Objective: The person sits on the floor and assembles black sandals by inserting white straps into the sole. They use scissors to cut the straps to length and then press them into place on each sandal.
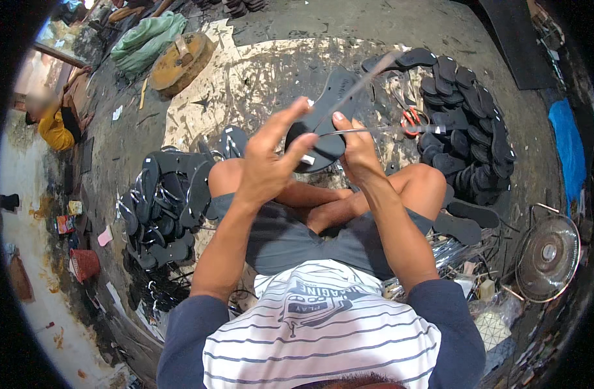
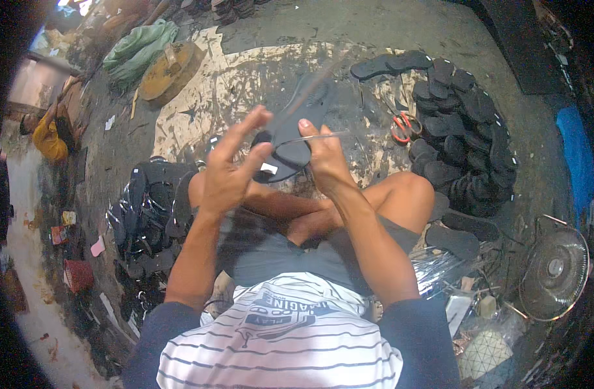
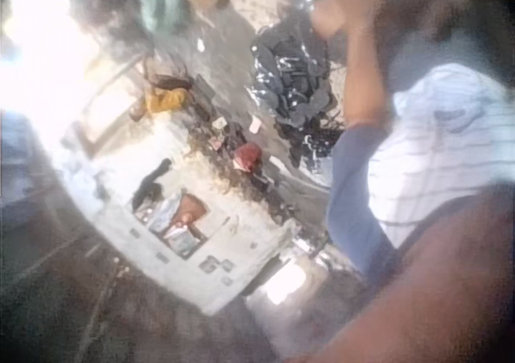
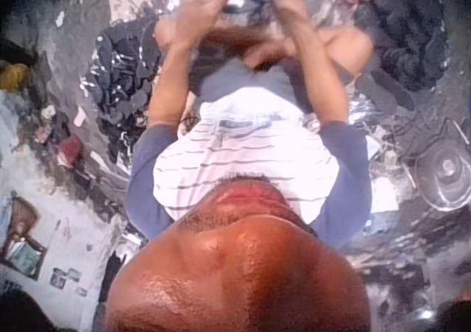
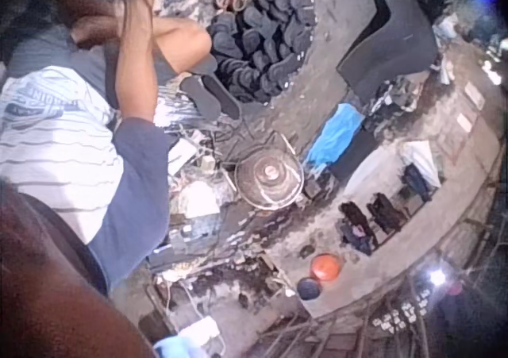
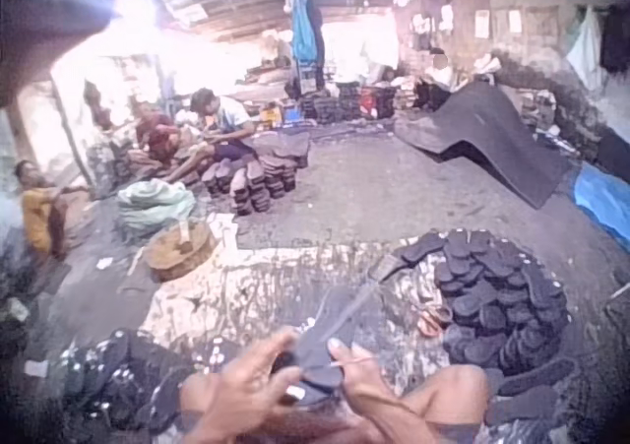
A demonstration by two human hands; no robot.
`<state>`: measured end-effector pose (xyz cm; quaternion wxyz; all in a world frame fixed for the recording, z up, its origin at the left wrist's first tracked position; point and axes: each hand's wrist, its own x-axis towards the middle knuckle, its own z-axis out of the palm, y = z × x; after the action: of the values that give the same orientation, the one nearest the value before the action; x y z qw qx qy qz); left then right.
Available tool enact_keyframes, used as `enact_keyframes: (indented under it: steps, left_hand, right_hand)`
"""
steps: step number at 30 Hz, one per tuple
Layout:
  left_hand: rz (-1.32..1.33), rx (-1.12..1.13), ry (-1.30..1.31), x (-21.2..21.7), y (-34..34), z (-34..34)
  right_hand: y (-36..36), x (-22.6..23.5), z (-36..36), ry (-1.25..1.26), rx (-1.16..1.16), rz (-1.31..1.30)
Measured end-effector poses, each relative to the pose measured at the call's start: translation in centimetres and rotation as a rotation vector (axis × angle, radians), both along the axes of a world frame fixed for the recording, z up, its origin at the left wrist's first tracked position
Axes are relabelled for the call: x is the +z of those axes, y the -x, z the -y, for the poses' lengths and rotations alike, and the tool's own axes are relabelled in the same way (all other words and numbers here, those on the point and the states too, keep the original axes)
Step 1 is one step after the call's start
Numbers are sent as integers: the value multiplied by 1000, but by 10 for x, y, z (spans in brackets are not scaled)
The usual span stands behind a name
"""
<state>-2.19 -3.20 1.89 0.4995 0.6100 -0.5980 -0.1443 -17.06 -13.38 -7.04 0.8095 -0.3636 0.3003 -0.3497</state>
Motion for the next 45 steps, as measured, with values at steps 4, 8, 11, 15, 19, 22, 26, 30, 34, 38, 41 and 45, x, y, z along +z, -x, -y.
enact_keyframes:
  steps: [4,8,11,15,19,22,26,30,34,38,41,45]
  left_hand:
    - [-447,-46,-15,-21,10,-4]
    - [182,-392,-52,0,-14,-8]
    - [-257,-358,-25,-18,-15,-14]
    - [-1272,-233,214,-32,-39,-20]
    - [-1553,207,10,-29,-26,6]
    - [-1421,18,-125,-30,-6,20]
    - [-1315,-33,-72,-34,-31,26]
    - [-1294,208,132,-56,-65,23]
    - [-1306,104,84,-54,-31,9]
    - [-1112,145,-65,-43,-6,-9]
    - [-1010,135,-70,-44,-8,-14]
    - [-881,166,-77,-37,-1,-21]
  right_hand:
    - [-5,16,-9,-81,8,103]
    - [3,13,-2,-99,44,93]
    - [-4,16,0,-56,61,110]
    - [1,13,10,32,40,78]
    - [7,21,19,154,423,-16]
    - [3,36,19,222,678,-51]
    - [3,15,11,396,142,-277]
    - [9,12,-26,699,-377,-42]
    - [-8,45,-3,510,-515,-319]
    - [-17,50,-7,728,-113,-352]
    - [-17,68,-15,799,-43,-425]
    - [-16,78,-23,932,-6,-487]
